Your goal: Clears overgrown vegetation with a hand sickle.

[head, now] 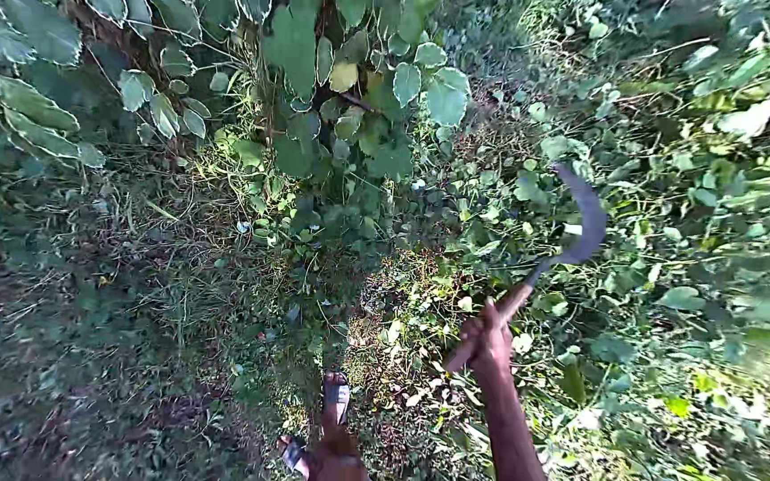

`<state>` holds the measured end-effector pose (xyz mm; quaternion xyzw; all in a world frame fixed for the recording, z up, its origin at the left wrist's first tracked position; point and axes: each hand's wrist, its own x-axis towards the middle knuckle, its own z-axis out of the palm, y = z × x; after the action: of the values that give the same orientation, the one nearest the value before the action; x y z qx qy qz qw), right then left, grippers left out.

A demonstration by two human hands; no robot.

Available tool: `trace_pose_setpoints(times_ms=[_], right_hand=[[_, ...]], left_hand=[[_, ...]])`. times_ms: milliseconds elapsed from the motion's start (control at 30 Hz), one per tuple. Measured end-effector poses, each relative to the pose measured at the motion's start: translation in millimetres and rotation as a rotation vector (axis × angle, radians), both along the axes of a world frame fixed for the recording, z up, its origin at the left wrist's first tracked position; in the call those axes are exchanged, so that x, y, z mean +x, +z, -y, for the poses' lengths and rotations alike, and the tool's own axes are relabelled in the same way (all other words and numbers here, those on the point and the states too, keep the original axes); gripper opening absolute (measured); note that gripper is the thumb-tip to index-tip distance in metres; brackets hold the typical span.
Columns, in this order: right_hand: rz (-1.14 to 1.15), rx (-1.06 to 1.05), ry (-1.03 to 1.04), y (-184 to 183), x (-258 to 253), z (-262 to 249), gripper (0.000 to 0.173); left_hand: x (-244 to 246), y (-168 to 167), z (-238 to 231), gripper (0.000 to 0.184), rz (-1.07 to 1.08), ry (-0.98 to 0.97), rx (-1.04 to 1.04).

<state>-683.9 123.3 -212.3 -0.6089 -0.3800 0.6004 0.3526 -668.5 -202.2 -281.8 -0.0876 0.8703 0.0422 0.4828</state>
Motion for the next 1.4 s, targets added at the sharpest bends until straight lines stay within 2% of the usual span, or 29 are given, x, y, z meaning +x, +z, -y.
trace_pose_setpoints(times_ms=[67, 100, 167, 200, 267, 333, 467, 533, 600, 633, 700, 733, 767, 833, 867, 933, 1000, 1100, 1133, 1167, 1233, 1267, 1300, 1367, 1400], right_hand=[[-0.003, 0.058, -0.136, -41.2, -56.3, -8.1, 0.029], [0.017, 0.036, -0.101, -67.9, -88.7, 11.1, 0.034], [0.038, -0.129, 0.169, -117.3, -149.9, 92.9, 0.037], [-0.013, -0.261, 0.299, -132.3, -172.6, 140.8, 0.032], [-0.131, -0.459, 0.347, -131.1, -186.2, 202.2, 0.023], [-0.183, -0.528, 0.371, -98.5, -161.9, 197.3, 0.019], [0.160, -0.324, 0.435, -25.1, 5.9, 126.8, 0.017], [0.332, -0.150, 0.408, -9.3, 74.5, 114.1, 0.022], [0.381, -0.018, 0.208, -11.6, 99.4, 101.3, 0.027], [0.357, 0.010, 0.085, -17.3, 92.1, 93.0, 0.027], [0.237, 0.019, -0.066, -43.4, 37.9, 88.2, 0.027], [0.175, -0.021, -0.037, -61.6, 0.7, 103.9, 0.028], [0.148, -0.094, 0.083, -82.4, -36.2, 134.3, 0.027], [0.100, -0.326, 0.432, -111.2, -92.3, 219.7, 0.028], [0.036, -0.435, 0.458, -119.5, -109.5, 257.3, 0.021], [-0.048, -0.559, 0.456, -103.6, -115.8, 287.8, 0.019], [0.005, -0.552, 0.520, -60.5, -79.2, 280.9, 0.018], [0.246, -0.297, 0.540, 3.9, 24.3, 228.4, 0.013], [0.342, -0.176, 0.504, 19.4, 56.3, 215.0, 0.017], [0.409, -0.053, 0.446, 28.4, 83.4, 204.1, 0.028], [0.416, 0.168, 0.255, 25.7, 115.0, 177.5, 0.047], [0.379, 0.246, 0.142, 20.2, 115.6, 157.8, 0.050], [0.308, 0.310, 0.023, 13.9, 102.0, 134.3, 0.045], [0.051, 0.381, -0.214, -3.4, 39.4, 92.0, 0.025], [-0.081, 0.373, -0.293, -15.7, -1.8, 83.2, 0.030]], left_hand=[[-4.0, 0.9, 15.7, 0.106, 0.030, 0.002, -0.011], [-4.8, -0.9, 27.6, 0.107, 0.039, 0.011, -0.017], [-6.8, -7.6, 53.6, 0.108, 0.050, 0.034, -0.025], [-6.0, -9.5, 65.6, 0.108, 0.051, 0.040, -0.022], [2.1, -7.4, 87.0, 0.105, 0.061, 0.046, -0.001], [1.7, -5.6, 102.3, 0.106, 0.060, 0.025, 0.005], [6.4, 2.6, 103.1, 0.105, 0.067, -0.051, 0.050], [4.7, 7.5, 97.6, 0.109, 0.045, -0.056, 0.048], [12.0, 5.4, 99.0, 0.112, 0.062, -0.069, 0.031], [17.5, 2.4, 102.0, 0.111, 0.074, -0.083, 0.033], [27.2, -6.4, 112.0, 0.109, 0.061, -0.099, 0.043], [32.2, -10.0, 118.5, 0.108, 0.048, -0.100, 0.039], [36.1, -11.9, 123.5, 0.108, 0.044, -0.100, 0.031], [42.8, -11.4, 126.1, 0.108, 0.058, -0.119, 0.011], [45.3, -7.5, 124.9, 0.108, 0.073, -0.133, 0.007], [40.2, 0.5, 121.0, 0.104, 0.062, -0.132, 0.029], [32.6, 3.2, 129.0, 0.106, 0.041, -0.091, 0.067], [25.1, 7.2, 123.0, 0.111, 0.060, -0.042, 0.081], [22.1, 6.1, 122.6, 0.112, 0.066, -0.030, 0.075], [18.7, 3.9, 123.6, 0.114, 0.060, -0.013, 0.074], [17.9, 1.1, 127.3, 0.119, 0.056, 0.014, 0.078], [21.4, -0.7, 129.3, 0.120, 0.057, 0.021, 0.078], [22.9, -2.4, 130.5, 0.119, 0.060, 0.020, 0.079], [22.6, -8.7, 135.8, 0.115, 0.055, 0.036, 0.068], [22.8, -11.5, 142.1, 0.113, 0.060, 0.057, 0.063]])
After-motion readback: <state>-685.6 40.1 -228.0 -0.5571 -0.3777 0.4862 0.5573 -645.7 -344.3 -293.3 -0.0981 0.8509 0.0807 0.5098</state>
